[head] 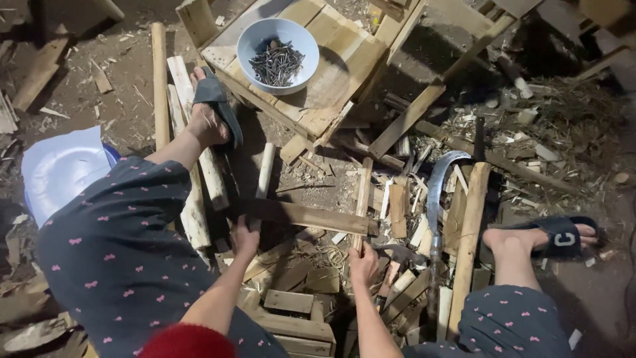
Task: The person sits on the floor and uses a hammer to pry nails out of a wooden plank. They repeatedly lift the plank, position the hammer under the nail heads, and lever them out, placing the removed nails into a white bowl.
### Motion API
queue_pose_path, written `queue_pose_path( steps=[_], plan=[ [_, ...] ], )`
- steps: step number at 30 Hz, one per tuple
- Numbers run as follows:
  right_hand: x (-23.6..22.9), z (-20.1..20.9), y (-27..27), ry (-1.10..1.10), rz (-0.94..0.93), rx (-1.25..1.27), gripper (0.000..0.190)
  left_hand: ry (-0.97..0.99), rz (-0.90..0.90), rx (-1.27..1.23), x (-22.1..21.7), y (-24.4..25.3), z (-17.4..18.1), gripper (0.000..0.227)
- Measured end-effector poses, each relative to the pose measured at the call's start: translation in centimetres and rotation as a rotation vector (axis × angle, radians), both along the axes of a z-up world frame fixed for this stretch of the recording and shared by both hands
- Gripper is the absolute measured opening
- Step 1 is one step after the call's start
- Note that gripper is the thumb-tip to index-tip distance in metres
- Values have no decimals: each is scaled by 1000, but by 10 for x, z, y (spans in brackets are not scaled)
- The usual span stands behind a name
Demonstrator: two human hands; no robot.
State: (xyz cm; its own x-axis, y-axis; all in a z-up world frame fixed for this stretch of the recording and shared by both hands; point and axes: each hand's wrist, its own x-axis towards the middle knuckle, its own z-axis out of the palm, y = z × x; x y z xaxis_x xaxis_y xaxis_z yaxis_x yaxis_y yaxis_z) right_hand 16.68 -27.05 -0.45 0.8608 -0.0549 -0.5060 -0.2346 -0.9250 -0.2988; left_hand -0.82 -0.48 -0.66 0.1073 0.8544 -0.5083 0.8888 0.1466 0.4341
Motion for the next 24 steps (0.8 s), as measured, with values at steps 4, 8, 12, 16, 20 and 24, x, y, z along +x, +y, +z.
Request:
queue_pose_path(
  steps=[4,8,12,16,20,24],
  plan=[
    [-9,-39,-16,-66,-242,72,46,53,127,11,-13,5,-50,47],
    [-13,-69,-19,-38,-261,11,44,-46,207,-11,-14,1,-36,40],
    [-10,-74,-19,-26,-264,9,39,-27,206,-24,-15,0,-29,46],
    [-5,-89,-23,-106,-286,68,37,10,202,-19,-11,-4,-8,41],
    [-3,-86,-20,-73,-258,66,38,-32,215,-53,-6,-6,9,37],
    [-11,-27,-15,-93,-226,21,37,41,205,-60,-10,-6,6,38]
  ],
)
